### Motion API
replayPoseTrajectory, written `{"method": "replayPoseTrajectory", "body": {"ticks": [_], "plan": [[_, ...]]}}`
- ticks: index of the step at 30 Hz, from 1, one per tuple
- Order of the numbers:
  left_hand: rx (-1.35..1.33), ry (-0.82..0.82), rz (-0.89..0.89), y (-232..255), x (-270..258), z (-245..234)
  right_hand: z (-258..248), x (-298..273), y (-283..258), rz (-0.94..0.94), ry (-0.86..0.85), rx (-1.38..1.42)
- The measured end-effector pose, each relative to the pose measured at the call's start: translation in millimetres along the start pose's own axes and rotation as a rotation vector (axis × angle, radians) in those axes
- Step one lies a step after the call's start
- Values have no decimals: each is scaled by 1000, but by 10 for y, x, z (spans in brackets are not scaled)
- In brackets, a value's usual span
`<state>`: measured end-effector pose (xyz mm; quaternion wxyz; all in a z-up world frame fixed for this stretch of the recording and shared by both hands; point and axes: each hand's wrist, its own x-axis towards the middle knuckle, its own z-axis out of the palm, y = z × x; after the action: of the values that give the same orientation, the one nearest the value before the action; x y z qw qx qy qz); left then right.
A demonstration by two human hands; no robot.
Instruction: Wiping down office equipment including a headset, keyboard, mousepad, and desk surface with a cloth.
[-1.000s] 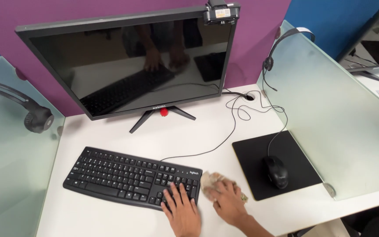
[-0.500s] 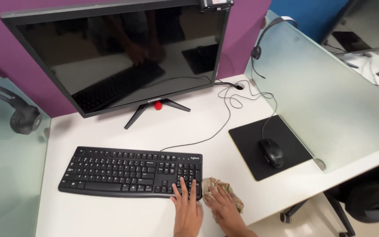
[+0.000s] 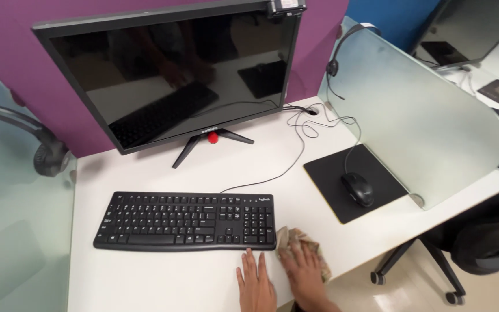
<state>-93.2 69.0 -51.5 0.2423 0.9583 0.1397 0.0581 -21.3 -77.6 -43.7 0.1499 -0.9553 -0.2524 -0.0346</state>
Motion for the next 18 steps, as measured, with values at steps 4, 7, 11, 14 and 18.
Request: {"method": "replayPoseTrajectory", "body": {"ticks": [4,7,11,14,18], "plan": [[21,-87,42,43,-72,194,90,-257,24,0,-39,141],[29,-119,69,58,-63,162,-350,-92,2,67,-111,230],[49,-32,124,75,-78,-65,-201,65,40,159,-72,37],[68,11,106,-97,-41,-36,178,-133,-228,90,29,-170],[21,147,116,-493,8,73,1021,-340,-658,-1,172,-252]]}}
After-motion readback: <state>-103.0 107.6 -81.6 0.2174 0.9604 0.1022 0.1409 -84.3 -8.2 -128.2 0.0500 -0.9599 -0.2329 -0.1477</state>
